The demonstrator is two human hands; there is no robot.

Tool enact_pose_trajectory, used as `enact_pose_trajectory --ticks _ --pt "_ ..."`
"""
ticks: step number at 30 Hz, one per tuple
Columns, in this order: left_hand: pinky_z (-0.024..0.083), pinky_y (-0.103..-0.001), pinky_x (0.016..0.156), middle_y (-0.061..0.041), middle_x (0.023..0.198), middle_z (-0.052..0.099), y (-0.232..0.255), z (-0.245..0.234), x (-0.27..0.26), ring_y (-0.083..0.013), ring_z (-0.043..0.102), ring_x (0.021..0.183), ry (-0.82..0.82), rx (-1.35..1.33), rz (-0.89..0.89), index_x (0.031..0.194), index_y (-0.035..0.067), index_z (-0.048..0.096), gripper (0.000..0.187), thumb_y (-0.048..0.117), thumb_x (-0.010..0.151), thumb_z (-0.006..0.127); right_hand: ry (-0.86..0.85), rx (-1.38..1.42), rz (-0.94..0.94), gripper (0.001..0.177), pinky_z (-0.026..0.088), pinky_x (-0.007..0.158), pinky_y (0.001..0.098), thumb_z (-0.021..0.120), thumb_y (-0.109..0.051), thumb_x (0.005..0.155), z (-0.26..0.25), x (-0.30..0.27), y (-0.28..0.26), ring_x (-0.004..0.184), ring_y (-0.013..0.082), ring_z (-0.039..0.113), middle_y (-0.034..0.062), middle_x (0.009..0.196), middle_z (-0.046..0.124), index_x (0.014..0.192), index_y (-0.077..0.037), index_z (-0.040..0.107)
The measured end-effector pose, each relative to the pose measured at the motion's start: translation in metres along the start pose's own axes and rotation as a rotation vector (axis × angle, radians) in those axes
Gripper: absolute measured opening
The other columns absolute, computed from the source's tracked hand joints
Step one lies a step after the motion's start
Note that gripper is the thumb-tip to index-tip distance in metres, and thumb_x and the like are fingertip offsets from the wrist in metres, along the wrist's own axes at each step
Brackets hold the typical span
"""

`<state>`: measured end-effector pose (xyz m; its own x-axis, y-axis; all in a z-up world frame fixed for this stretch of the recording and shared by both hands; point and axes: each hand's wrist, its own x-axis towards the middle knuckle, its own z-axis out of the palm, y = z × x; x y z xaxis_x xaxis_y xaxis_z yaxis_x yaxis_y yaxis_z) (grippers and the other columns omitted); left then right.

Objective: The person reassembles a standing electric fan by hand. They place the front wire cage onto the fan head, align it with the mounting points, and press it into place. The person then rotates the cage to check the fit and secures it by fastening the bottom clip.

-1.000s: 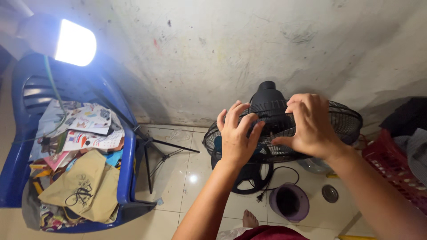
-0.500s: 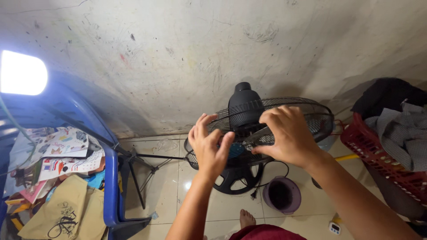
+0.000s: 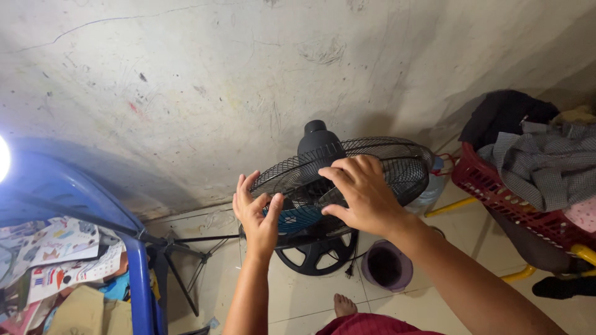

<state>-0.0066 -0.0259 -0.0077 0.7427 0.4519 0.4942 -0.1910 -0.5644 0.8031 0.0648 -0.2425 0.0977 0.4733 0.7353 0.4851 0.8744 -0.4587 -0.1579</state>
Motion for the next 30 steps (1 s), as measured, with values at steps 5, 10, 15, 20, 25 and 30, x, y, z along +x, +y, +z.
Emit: enact_pose_trajectory --ticks 5,10,15,20,25,30 --pt "0.001 -0.061 0.125 -0.012 0.155 0.048 0.017 -0.003 0.015 -0.0404 0.021 0.158 0.005 0.068 0.072 0.069 0.004 0.063 0.039 0.035 0.091 0.072 0.146 0.037 -0.005 0.08 0.033 0.104 0.05 0.091 -0.037 0.071 -0.013 -0.008 0.012 0.119 0.0328 0.046 0.0129 0.13 0.049 0.135 -0.011 0.051" --pt "-0.003 -0.062 0.123 -0.011 0.153 0.051 0.02 0.003 0.035 -0.0399 0.02 0.157 -0.046 0.071 0.031 0.067 0.005 0.067 0.039 0.036 0.09 0.075 0.234 -0.012 0.104 0.079 0.029 0.112 0.0531 0.09 -0.032 0.076 -0.012 -0.015 0.016 0.134 0.0382 0.038 0.0188 0.142 0.043 0.138 -0.005 0.048" --pt "-0.005 -0.062 0.124 -0.009 0.151 0.053 0.019 0.002 0.023 -0.0378 0.022 0.158 -0.073 0.048 0.016 0.066 0.005 0.068 0.039 0.037 0.087 0.075 0.21 0.012 0.125 0.077 0.028 0.111 0.0515 0.088 -0.033 0.078 0.002 -0.035 0.018 0.133 0.038 0.037 0.0204 0.142 0.041 0.137 -0.007 0.048" --pt "-0.008 -0.063 0.123 -0.01 0.153 0.053 0.022 -0.003 0.019 -0.0388 0.019 0.159 -0.066 0.011 0.031 0.064 0.006 0.066 0.041 0.038 0.089 0.074 0.467 0.109 0.195 0.064 0.028 0.114 0.0478 0.071 -0.038 0.094 0.019 -0.069 0.046 0.132 0.0326 0.035 0.0167 0.145 0.036 0.139 -0.004 0.041" --pt "-0.008 -0.063 0.122 -0.008 0.15 0.054 0.023 0.006 0.029 -0.0378 0.021 0.157 -0.074 0.057 -0.045 0.065 0.007 0.069 0.044 0.042 0.09 0.073 0.697 0.338 0.685 0.034 0.035 0.11 0.0396 0.051 -0.022 0.11 0.031 -0.094 0.103 0.124 0.0231 0.04 0.0134 0.152 0.034 0.138 -0.005 0.041" --pt "-0.007 -0.064 0.122 -0.007 0.147 0.057 0.033 0.015 0.035 -0.037 0.025 0.156 -0.067 0.083 -0.067 0.067 0.008 0.07 0.045 0.046 0.09 0.071 0.554 0.037 0.592 0.034 0.035 0.11 0.0446 0.061 -0.013 0.104 0.023 -0.094 0.111 0.13 0.0331 0.041 0.0204 0.146 0.045 0.133 0.0 0.049"
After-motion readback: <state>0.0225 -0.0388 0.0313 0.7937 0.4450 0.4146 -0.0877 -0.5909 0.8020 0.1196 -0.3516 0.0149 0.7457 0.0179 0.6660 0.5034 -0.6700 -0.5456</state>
